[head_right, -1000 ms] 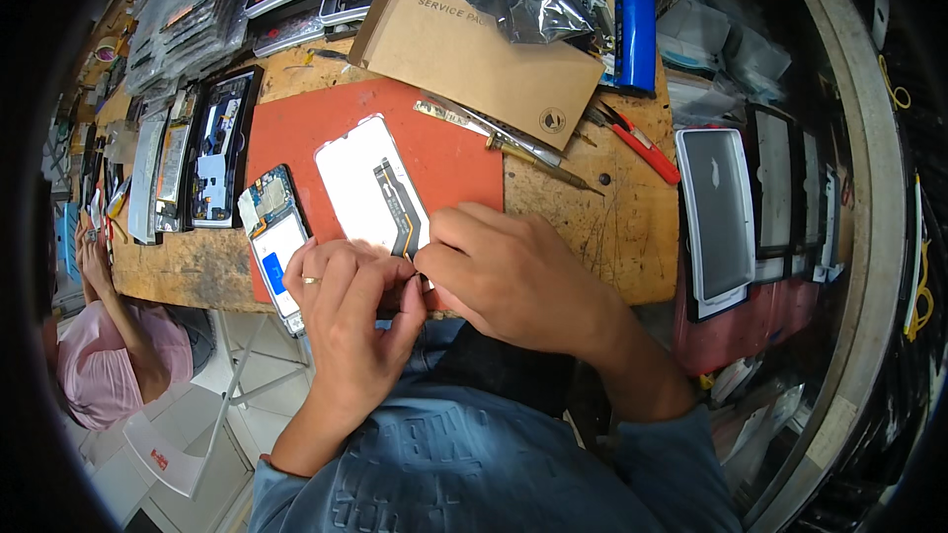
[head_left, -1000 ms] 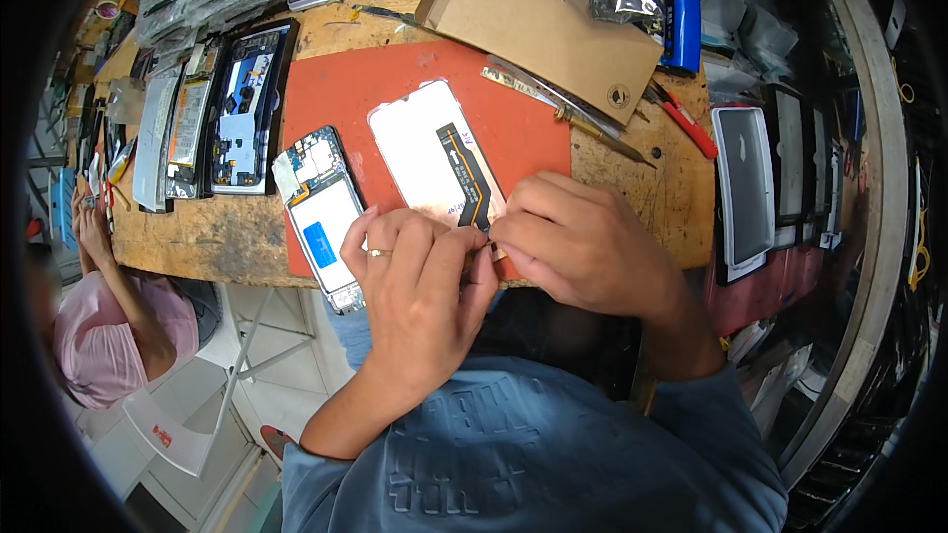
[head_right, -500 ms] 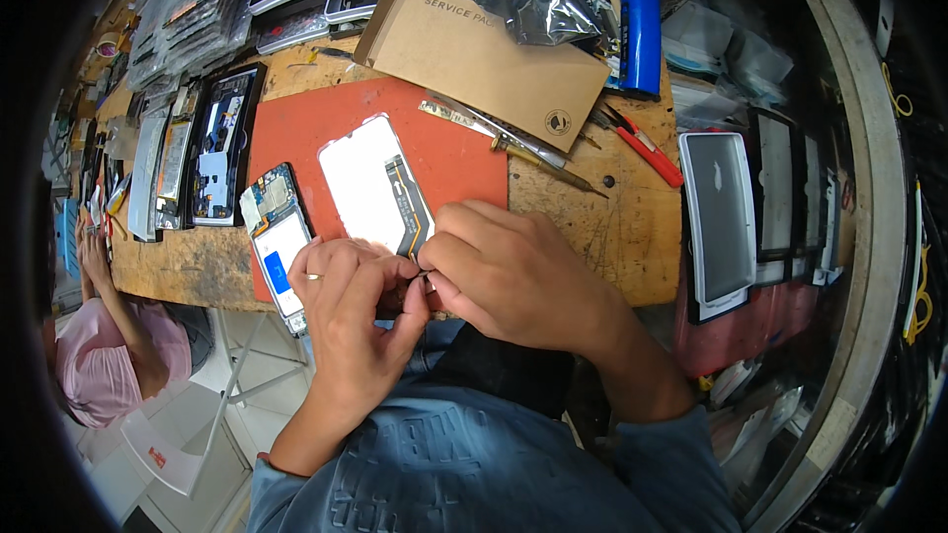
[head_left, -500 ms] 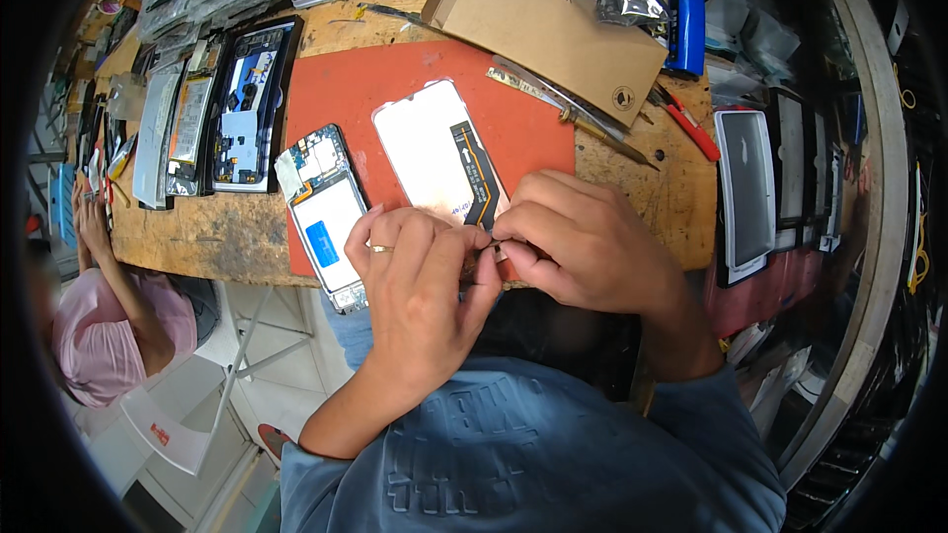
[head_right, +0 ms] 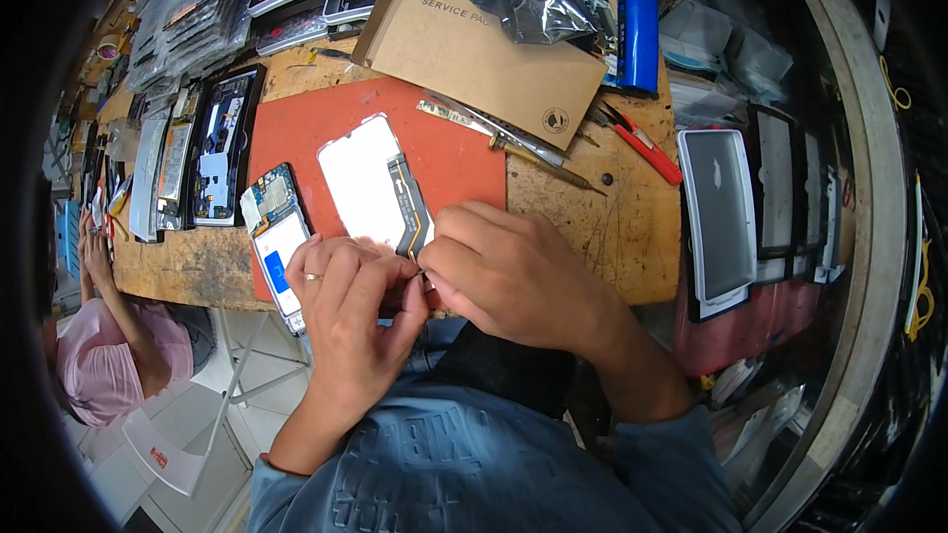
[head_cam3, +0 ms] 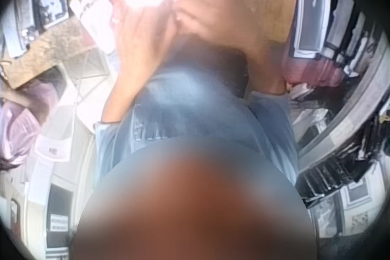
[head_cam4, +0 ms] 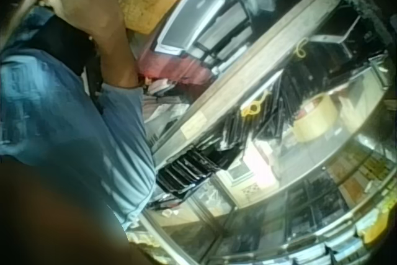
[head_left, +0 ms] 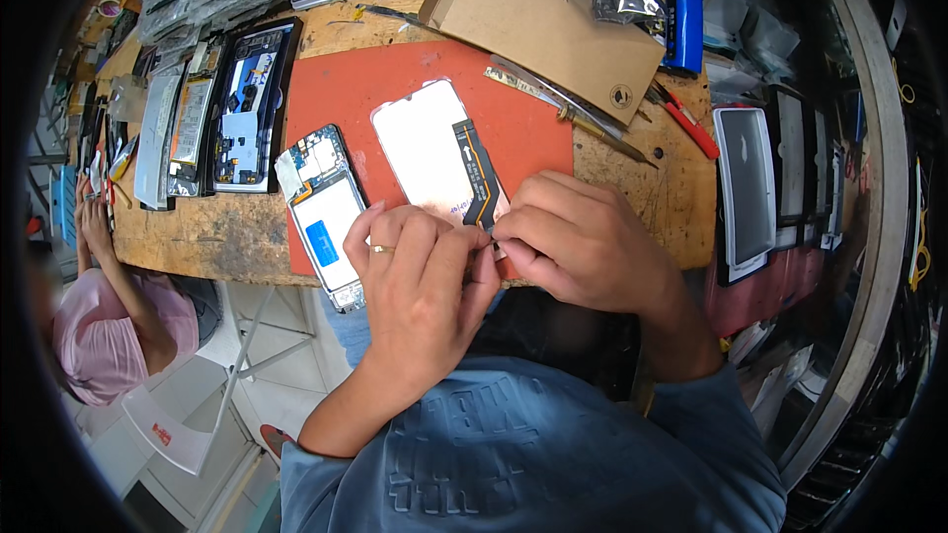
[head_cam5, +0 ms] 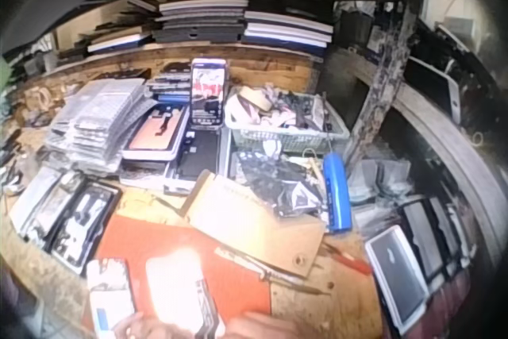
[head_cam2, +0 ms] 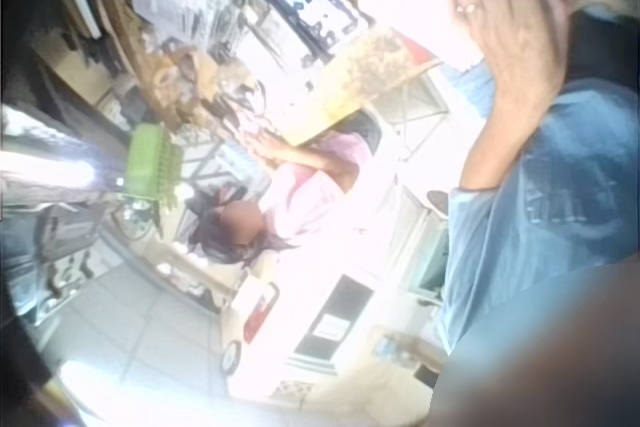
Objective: The person unpacks a new screen assembly from a service pack box and places it on the workbench. They then pick up a disassembled phone chassis, connect the new screen's ribbon cable to the motherboard, and attach the screen to the chassis. Finally, they handle a separate phone to inspect its screen.
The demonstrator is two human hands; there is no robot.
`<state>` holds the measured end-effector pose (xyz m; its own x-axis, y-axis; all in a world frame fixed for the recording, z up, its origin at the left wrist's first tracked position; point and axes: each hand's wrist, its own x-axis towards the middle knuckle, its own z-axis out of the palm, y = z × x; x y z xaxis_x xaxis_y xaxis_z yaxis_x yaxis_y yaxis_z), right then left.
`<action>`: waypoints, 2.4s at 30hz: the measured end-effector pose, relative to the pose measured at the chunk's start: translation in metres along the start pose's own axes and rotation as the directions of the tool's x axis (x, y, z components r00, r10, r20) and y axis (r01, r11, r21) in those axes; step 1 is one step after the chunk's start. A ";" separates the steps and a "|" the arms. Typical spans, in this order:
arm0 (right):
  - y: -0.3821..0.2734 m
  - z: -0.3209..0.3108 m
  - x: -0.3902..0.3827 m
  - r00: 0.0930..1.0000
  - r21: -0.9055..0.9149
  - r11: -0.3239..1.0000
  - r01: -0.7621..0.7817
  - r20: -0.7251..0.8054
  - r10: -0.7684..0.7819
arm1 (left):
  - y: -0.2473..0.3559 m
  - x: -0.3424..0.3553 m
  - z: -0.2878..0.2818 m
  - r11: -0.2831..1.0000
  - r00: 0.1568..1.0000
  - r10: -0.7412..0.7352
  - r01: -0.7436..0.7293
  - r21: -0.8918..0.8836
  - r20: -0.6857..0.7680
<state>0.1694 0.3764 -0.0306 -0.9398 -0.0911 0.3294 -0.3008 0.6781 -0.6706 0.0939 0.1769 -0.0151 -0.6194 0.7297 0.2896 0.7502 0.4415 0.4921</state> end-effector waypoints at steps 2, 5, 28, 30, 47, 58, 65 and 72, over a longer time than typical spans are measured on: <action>-0.001 0.000 0.000 1.000 0.005 1.000 0.002 -0.002 -0.002 | -0.001 0.000 0.000 1.000 1.000 0.000 0.000 -0.013 0.003; -0.001 -0.002 0.001 1.000 0.011 1.000 -0.001 0.014 0.001 | -0.002 0.001 -0.002 0.999 1.000 -0.007 0.008 -0.035 0.013; 0.000 -0.002 0.002 1.000 0.003 1.000 0.010 0.028 -0.010 | -0.003 0.003 -0.002 0.999 1.000 0.022 -0.022 -0.027 0.021; -0.001 -0.003 0.001 1.000 -0.001 1.000 -0.004 0.023 0.004 | -0.003 0.003 -0.001 1.000 1.000 0.022 -0.021 -0.015 0.016; 0.002 -0.005 0.005 0.997 0.015 1.000 0.018 0.069 -0.019 | -0.007 0.006 0.001 0.998 0.999 0.030 -0.029 -0.058 0.022; 0.000 -0.006 0.010 0.997 -0.001 1.000 0.023 0.069 -0.023 | -0.007 0.005 -0.001 0.997 1.000 0.005 -0.005 -0.076 0.003; 0.001 -0.015 0.003 0.999 0.014 0.999 -0.042 0.022 0.042 | 0.002 0.010 -0.012 1.000 1.000 0.018 -0.018 0.016 0.013; 0.007 -0.018 -0.013 0.985 -0.161 0.983 -0.089 -0.162 0.063 | 0.010 0.018 -0.004 0.916 0.967 0.249 -0.252 0.313 0.049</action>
<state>0.1827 0.3957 -0.0275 -0.9181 0.0710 0.3899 -0.1855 0.7923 -0.5812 0.0894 0.1923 -0.0021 -0.4005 0.8416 0.3624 0.9156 0.3836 0.1210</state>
